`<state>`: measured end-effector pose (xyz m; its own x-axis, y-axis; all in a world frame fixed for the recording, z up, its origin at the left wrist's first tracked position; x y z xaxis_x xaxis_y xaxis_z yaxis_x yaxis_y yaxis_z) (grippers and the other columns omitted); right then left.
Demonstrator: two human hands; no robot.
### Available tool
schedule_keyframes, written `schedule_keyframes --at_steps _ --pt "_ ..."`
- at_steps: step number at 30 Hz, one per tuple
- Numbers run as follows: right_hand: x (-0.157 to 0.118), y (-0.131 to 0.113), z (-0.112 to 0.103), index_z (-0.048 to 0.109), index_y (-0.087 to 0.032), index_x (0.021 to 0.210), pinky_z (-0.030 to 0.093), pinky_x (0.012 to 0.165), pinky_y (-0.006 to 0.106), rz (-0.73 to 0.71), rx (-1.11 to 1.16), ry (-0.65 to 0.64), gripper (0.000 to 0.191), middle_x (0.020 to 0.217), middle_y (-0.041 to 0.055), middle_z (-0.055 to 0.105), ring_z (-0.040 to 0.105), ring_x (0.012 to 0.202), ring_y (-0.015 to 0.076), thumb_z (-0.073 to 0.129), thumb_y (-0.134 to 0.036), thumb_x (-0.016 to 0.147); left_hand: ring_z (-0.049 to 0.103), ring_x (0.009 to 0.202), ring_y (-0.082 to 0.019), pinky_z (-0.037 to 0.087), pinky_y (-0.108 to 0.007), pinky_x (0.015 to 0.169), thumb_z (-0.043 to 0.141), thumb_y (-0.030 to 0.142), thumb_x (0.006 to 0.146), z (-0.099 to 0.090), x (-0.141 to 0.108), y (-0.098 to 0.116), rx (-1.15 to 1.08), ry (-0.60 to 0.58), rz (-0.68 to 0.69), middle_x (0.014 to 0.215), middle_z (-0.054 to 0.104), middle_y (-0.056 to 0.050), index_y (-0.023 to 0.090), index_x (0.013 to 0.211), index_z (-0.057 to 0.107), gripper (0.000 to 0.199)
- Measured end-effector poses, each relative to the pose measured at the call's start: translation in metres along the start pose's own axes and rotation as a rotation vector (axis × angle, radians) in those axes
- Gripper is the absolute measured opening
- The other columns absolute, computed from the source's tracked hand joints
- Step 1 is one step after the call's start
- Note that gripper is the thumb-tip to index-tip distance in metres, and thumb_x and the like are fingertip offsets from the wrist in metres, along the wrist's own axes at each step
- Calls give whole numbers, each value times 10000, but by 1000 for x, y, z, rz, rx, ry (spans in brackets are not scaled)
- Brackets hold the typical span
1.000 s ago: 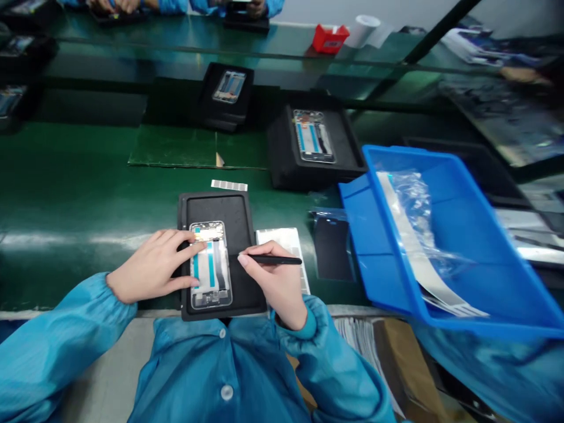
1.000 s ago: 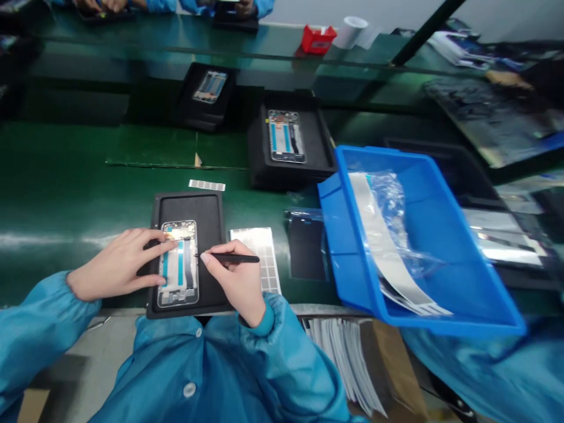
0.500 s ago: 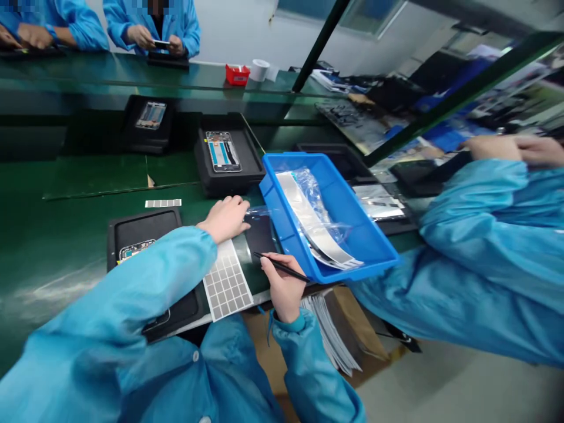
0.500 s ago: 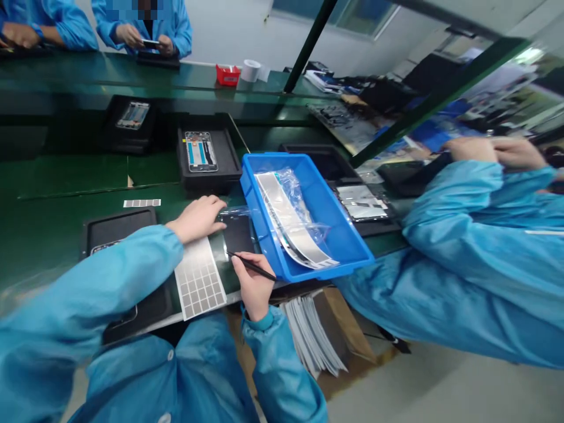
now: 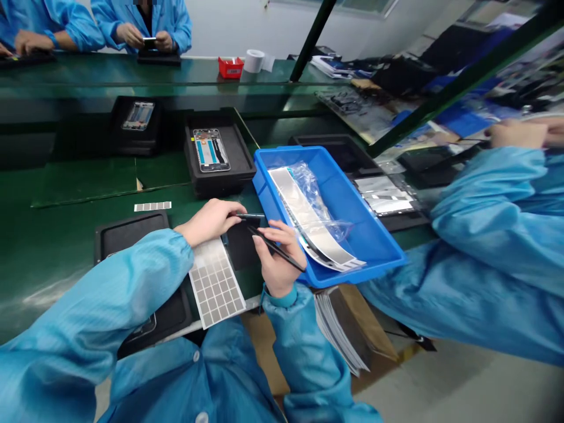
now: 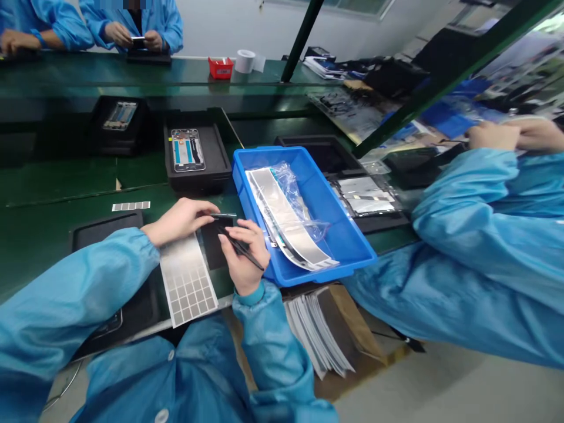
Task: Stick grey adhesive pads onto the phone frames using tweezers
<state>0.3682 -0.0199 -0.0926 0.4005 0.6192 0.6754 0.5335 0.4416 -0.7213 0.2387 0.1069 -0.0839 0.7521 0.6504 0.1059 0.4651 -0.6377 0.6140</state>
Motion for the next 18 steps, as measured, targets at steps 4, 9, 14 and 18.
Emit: schedule_keyframes --at_steps 4,9,14,18 --pt "13 4 7 659 -255 904 559 983 566 -21 67 -26 167 903 29 769 727 1045 272 762 -157 817 723 900 -175 504 -250 820 632 228 908 -8 -12 3 -151 33 36 988 781 -21 204 1045 748 181" --pt "15 10 9 658 -238 881 590 939 531 37 139 -45 166 883 31 764 748 985 264 773 -145 807 720 904 -174 505 -250 807 640 263 912 -8 -16 2 -234 76 21 999 782 -27 194 1015 763 174" --pt "13 13 9 655 -236 867 599 917 514 81 165 -62 155 876 32 761 754 946 256 780 -169 806 718 874 -172 511 -256 797 596 255 940 -4 -18 4 -193 114 77 969 779 -35 192 980 764 184" --pt "13 14 10 656 -235 859 602 911 506 108 173 -59 157 892 37 764 755 925 249 787 -173 799 710 868 -170 511 -257 795 582 240 953 -3 -20 6 -163 152 129 961 769 -44 180 977 757 187"
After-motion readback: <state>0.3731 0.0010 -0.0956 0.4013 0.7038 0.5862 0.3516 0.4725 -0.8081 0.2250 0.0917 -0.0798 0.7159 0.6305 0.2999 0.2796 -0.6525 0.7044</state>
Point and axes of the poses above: each hand's wrist, its own x-axis towards the middle knuckle, its own z-axis out of the palm, y = z × x, the point moved 6 cm from there along x, towards the middle knuckle
